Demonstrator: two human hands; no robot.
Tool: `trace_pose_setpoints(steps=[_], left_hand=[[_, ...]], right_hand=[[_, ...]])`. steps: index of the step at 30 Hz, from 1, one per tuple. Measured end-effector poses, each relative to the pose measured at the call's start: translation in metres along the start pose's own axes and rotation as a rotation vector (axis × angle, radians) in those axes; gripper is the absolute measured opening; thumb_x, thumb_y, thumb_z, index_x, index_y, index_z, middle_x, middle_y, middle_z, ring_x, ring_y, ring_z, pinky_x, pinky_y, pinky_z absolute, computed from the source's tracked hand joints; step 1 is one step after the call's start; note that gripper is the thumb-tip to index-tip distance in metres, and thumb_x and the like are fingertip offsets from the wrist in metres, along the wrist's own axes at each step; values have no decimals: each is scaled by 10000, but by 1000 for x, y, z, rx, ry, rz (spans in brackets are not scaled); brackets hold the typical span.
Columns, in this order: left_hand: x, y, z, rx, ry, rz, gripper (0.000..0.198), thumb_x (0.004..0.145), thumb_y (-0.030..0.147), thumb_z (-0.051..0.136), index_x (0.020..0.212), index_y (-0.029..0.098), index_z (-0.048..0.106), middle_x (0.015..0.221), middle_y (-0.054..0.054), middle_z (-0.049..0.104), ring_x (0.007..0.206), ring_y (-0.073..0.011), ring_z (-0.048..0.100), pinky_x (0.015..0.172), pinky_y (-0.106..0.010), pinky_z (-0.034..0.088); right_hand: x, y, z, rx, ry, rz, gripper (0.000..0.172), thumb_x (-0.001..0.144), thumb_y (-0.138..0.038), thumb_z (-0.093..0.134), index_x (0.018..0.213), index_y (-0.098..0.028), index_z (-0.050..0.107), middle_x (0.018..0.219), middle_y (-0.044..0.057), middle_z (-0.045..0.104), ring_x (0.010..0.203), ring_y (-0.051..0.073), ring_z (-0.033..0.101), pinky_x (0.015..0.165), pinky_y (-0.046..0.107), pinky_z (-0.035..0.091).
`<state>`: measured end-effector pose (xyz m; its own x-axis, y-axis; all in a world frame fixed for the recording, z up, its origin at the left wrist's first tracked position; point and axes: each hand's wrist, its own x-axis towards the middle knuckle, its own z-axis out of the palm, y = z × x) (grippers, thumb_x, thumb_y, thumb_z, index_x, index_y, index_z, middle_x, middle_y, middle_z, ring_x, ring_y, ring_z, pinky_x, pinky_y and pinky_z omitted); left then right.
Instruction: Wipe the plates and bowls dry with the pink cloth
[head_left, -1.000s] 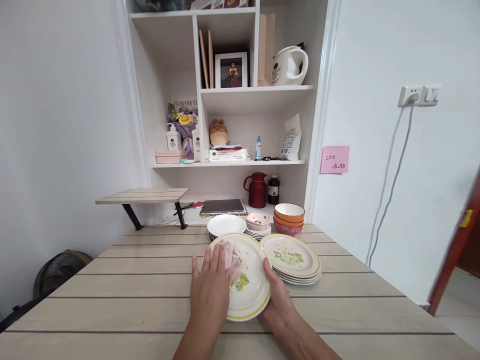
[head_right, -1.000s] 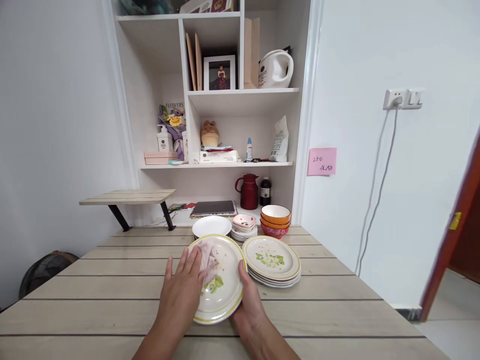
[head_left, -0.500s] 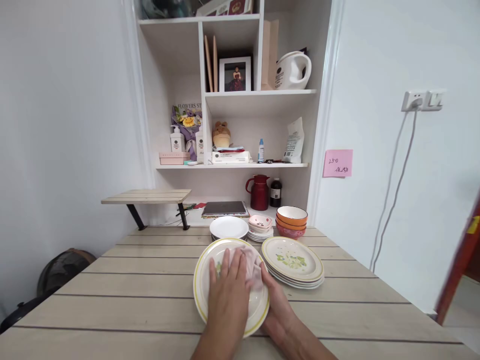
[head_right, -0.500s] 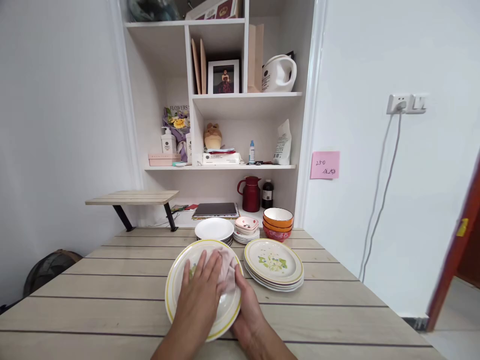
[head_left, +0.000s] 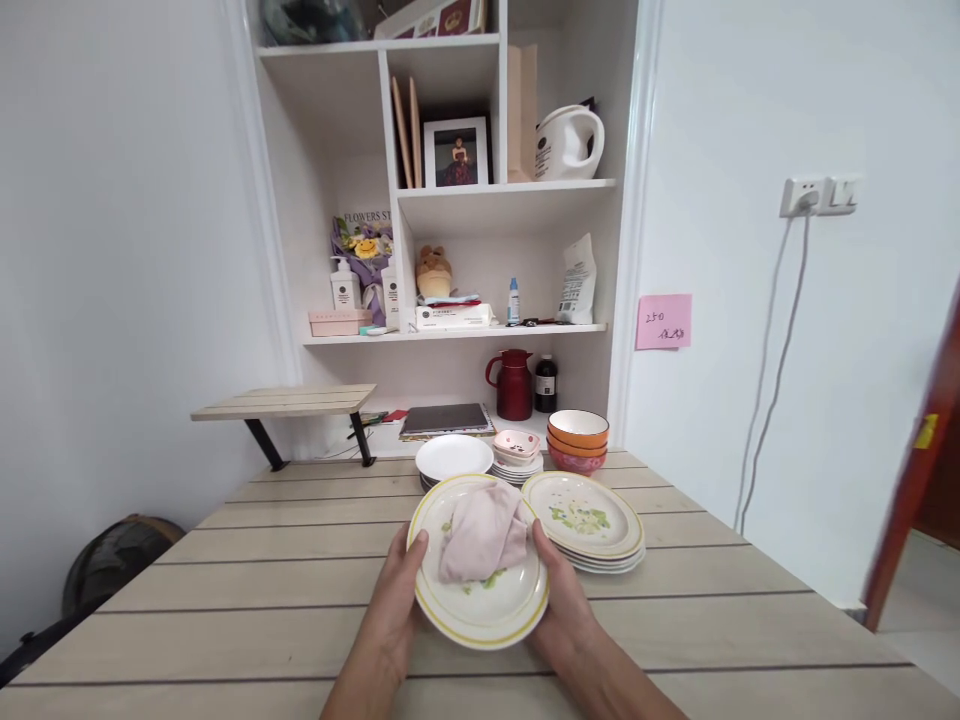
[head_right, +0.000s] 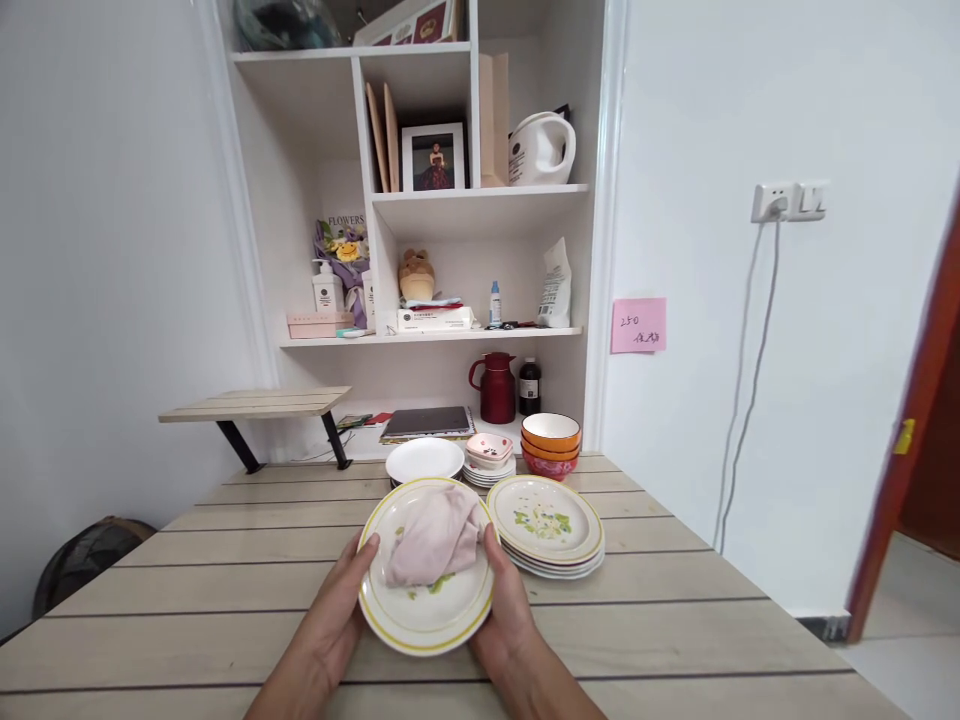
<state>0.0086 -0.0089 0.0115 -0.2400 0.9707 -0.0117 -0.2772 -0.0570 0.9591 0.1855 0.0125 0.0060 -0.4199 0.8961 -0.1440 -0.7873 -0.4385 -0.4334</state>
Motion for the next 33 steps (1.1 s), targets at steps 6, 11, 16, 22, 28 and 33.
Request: trace_pose_setpoints(steps=[6,11,16,22,28,33], left_hand=[[-8,-18,-3,-590,-418,-434,629,883,395,616,1394,54,479,1160,-195,710,1174,-322,625,1061,-477,419],[-5,-31,-7,-687,-555,-445,614,901,412,565,1399,62,491,1205,-200,689,1202,-335,603,1108,-496,351],[-7,-33,-4,-691,-516,-462,582,899,391,576,1394,92,508,1206,-195,689,1165,-340,625,1092,-502,360],[-11,-30,2,-683,-539,-445,603,916,476,544,1405,126,498,1195,-188,695,1112,-329,655,1041,-495,414],[-14,-30,2,-668,-592,-435,694,891,629,485,1393,151,515,1180,-177,705,1133,-321,646,1036,-482,423],[-11,-35,0,-662,-600,-434,726,872,670,471,1377,152,537,1180,-178,707,1193,-327,610,1074,-495,381]], right_hand=[[2,7,-4,-164,28,35,634,869,-561,556,1311,-107,572,1079,168,752,1043,313,695,987,484,468],[10,-2,-17,-632,293,-451,757,743,-444,753,1401,-235,444,1238,117,665,1090,299,641,1013,487,439],[1,-3,-17,-1562,235,-1056,477,847,-363,614,1312,-268,561,1410,112,485,1332,326,403,1117,544,266],[-19,20,-5,-1964,-14,-850,386,877,-387,596,1256,-328,637,1169,93,579,1065,288,559,922,453,449],[-14,32,9,-2103,-87,-956,437,813,-128,567,1177,-349,668,1312,89,522,1144,302,507,929,438,427],[8,24,33,-2215,-154,-981,454,794,-99,578,1146,-366,679,1434,65,460,1204,313,469,948,456,389]])
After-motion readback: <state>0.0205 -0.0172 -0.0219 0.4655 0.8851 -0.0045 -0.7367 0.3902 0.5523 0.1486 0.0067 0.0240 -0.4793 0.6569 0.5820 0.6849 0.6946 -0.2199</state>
